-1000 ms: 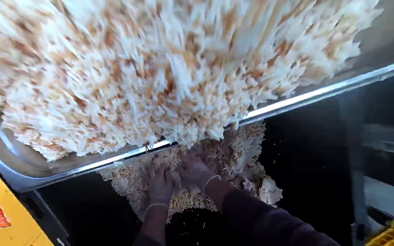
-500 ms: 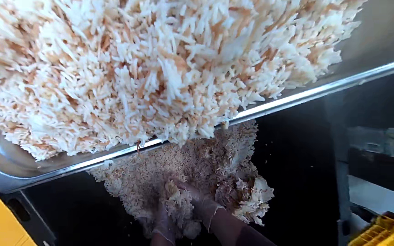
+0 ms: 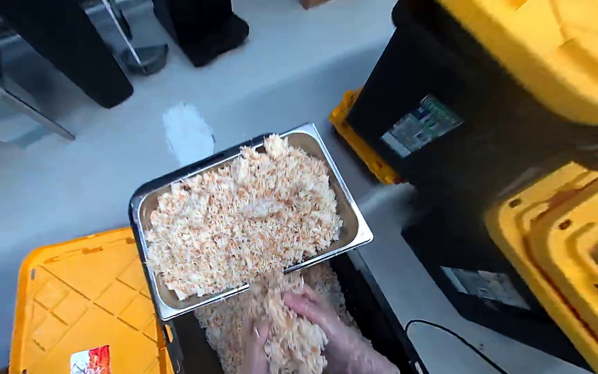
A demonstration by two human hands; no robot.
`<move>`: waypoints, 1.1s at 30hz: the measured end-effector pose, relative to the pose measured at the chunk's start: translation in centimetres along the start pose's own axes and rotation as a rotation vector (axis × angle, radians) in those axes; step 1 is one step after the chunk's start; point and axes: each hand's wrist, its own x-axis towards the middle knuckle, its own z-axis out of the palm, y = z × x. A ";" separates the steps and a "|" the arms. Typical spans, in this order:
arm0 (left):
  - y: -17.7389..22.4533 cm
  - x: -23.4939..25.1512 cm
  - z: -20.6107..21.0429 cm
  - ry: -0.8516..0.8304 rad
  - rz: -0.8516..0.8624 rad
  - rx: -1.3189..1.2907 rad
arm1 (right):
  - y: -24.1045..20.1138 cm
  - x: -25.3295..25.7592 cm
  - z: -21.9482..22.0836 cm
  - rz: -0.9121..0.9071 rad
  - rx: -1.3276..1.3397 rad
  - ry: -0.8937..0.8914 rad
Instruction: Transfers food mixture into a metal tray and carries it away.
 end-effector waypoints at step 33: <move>-11.0 7.3 -12.8 -0.110 0.024 1.050 | 18.4 10.8 -7.2 -0.217 -1.072 0.075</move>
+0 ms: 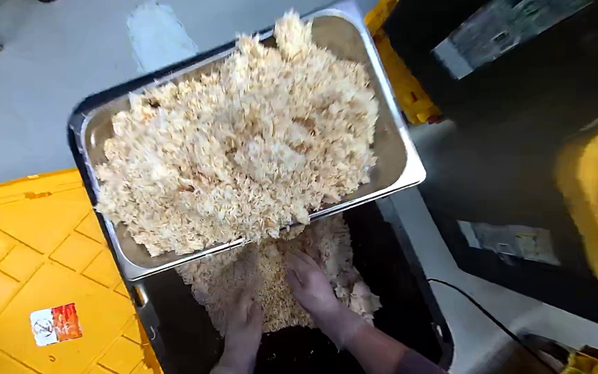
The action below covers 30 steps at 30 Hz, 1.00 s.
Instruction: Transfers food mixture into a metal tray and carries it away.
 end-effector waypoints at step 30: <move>-13.5 6.9 11.0 0.100 -0.877 -0.715 | 10.0 5.9 14.3 0.664 0.239 -0.635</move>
